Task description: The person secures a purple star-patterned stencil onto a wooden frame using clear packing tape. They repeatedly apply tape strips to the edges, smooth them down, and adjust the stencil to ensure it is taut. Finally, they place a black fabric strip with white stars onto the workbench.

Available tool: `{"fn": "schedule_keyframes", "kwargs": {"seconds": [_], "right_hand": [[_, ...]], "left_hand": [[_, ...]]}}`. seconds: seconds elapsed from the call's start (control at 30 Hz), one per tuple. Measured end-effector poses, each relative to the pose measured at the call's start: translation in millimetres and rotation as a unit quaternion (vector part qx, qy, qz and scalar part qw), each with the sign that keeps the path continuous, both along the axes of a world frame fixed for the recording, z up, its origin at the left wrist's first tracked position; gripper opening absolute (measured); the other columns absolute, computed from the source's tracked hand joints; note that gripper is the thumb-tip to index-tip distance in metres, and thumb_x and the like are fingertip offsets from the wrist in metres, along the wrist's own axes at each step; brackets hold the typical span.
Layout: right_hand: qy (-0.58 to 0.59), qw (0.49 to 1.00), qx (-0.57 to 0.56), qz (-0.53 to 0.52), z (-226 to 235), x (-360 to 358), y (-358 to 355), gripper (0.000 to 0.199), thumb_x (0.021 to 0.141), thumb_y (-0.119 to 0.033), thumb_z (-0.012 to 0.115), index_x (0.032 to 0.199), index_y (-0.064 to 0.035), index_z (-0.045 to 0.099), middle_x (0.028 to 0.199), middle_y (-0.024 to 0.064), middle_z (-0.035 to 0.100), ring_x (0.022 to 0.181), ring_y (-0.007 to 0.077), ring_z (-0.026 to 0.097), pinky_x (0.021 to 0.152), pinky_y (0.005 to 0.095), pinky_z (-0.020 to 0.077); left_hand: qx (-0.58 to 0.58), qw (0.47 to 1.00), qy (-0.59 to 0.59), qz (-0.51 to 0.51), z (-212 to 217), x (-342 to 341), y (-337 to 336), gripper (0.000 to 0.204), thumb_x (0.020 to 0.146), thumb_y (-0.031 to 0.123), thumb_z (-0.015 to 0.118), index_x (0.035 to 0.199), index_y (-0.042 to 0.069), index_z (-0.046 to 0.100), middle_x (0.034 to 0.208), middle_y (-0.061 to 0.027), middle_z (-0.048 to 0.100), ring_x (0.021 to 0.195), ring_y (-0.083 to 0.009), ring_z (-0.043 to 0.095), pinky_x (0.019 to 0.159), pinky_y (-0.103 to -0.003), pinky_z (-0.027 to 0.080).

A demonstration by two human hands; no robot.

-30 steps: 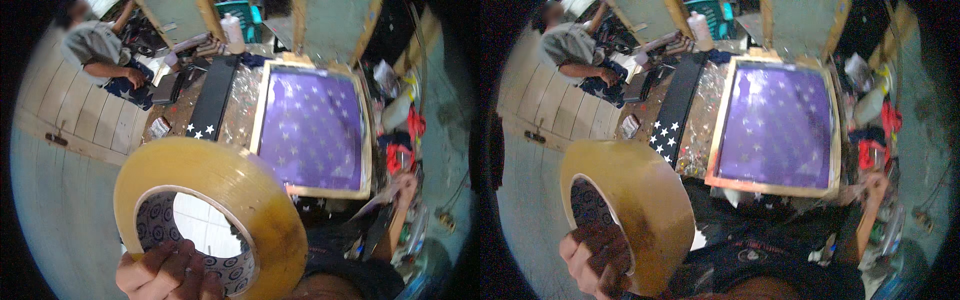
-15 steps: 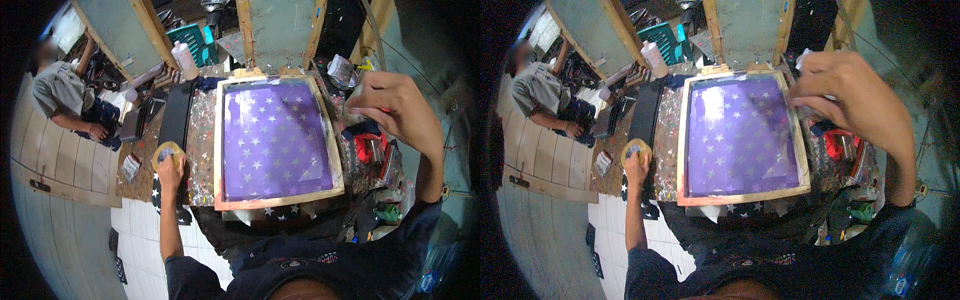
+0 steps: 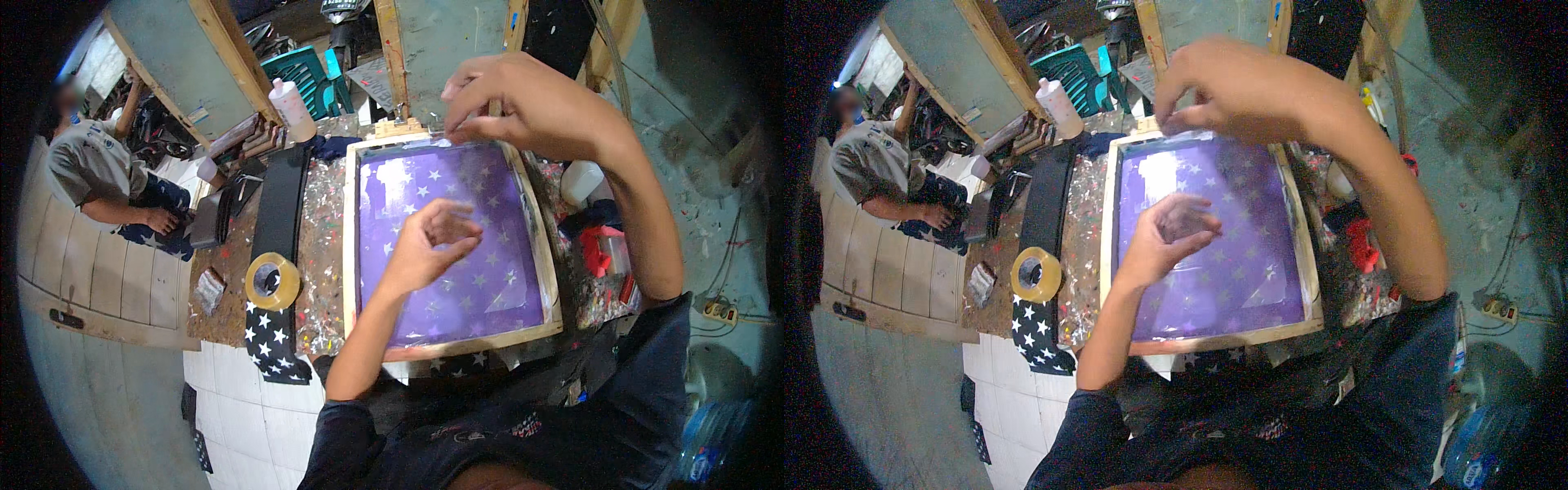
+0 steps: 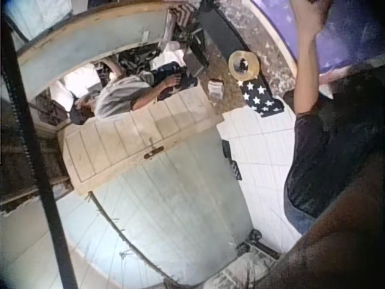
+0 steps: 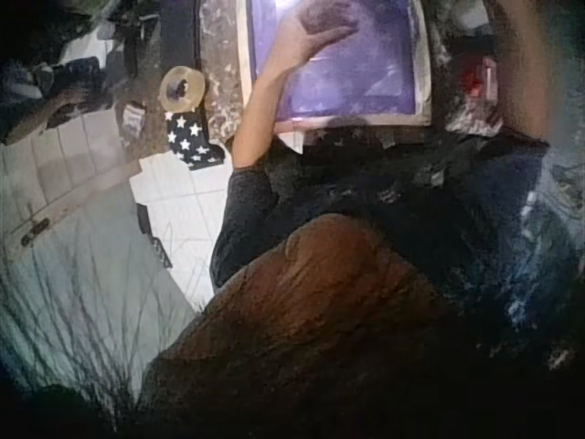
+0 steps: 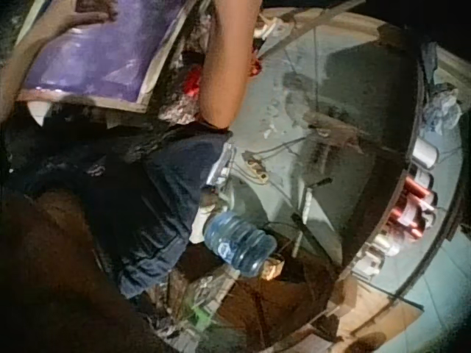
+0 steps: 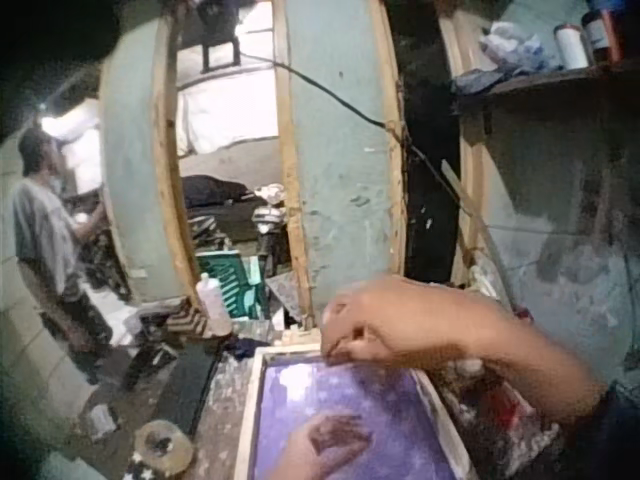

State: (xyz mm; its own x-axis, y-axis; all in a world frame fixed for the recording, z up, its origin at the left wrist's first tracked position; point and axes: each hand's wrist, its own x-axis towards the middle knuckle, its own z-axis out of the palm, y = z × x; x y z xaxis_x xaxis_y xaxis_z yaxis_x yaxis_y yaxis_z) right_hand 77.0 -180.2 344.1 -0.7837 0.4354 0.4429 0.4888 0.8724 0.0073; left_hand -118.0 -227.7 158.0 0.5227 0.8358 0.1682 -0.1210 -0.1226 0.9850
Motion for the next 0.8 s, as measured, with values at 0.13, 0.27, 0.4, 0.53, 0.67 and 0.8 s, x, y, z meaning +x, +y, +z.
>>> {"fn": "schedule_keyframes", "kwargs": {"seconds": [0.13,0.27,0.4,0.53,0.67,0.8], "right_hand": [[0.119,0.978,-0.133,-0.104,-45,55,50,0.020,0.089,-0.020,0.072,0.096,-0.0021,0.074,0.086,0.0063,0.069,0.078,0.0166,0.063,0.073,0.0307,0.0492],[0.229,0.910,-0.286,-0.196,-125,104,96,0.023,0.090,-0.024,0.073,0.101,-0.0042,0.075,0.093,0.0044,0.074,0.082,0.0117,0.065,0.072,0.0284,0.0508],[0.317,0.792,-0.440,-0.279,-210,136,131,0.022,0.088,-0.017,0.074,0.107,-0.0058,0.075,0.087,-0.0009,0.071,0.073,0.0065,0.058,0.065,0.0246,0.0439],[0.308,0.827,-0.393,-0.259,-279,153,163,0.026,0.085,-0.010,0.074,0.110,-0.0035,0.073,0.088,0.0012,0.073,0.076,0.0078,0.062,0.070,0.0245,0.0487],[0.306,0.826,-0.398,-0.256,-315,163,184,0.029,0.079,-0.008,0.076,0.108,-0.0018,0.074,0.088,0.0028,0.073,0.075,0.0092,0.062,0.071,0.0257,0.0500],[0.236,0.858,-0.348,-0.294,-324,164,193,0.030,0.074,-0.008,0.079,0.104,-0.0038,0.076,0.082,0.0034,0.072,0.074,0.0080,0.062,0.069,0.0260,0.0498]], "left_hand": [[-0.127,0.991,0.023,-0.047,-18,-35,42,0.031,0.087,-0.006,0.066,0.117,0.000,0.058,0.104,-0.0151,0.071,0.094,-0.0228,0.072,0.077,-0.032,0.059],[-0.146,0.985,0.094,0.017,-48,-63,106,0.022,0.089,-0.002,0.067,0.110,0.000,0.062,0.105,-0.0141,0.070,0.097,-0.0246,0.071,0.078,-0.035,0.060],[-0.152,0.978,0.107,0.099,-81,-75,176,0.016,0.089,0.003,0.069,0.104,-0.001,0.066,0.103,-0.0116,0.071,0.092,-0.0219,0.071,0.077,-0.032,0.059],[-0.133,0.957,0.186,0.180,-111,-66,234,0.015,0.086,0.006,0.074,0.099,-0.001,0.070,0.091,-0.0087,0.072,0.081,-0.0166,0.070,0.064,-0.027,0.056],[-0.082,0.952,0.217,0.201,-134,-58,272,0.010,0.081,0.008,0.079,0.089,0.002,0.075,0.081,-0.0048,0.072,0.070,-0.0106,0.064,0.061,-0.026,0.050],[-0.044,0.947,0.254,0.194,-156,-60,292,0.008,0.082,0.006,0.077,0.087,0.000,0.077,0.081,-0.0051,0.073,0.070,-0.0087,0.061,0.064,-0.025,0.049]]}}
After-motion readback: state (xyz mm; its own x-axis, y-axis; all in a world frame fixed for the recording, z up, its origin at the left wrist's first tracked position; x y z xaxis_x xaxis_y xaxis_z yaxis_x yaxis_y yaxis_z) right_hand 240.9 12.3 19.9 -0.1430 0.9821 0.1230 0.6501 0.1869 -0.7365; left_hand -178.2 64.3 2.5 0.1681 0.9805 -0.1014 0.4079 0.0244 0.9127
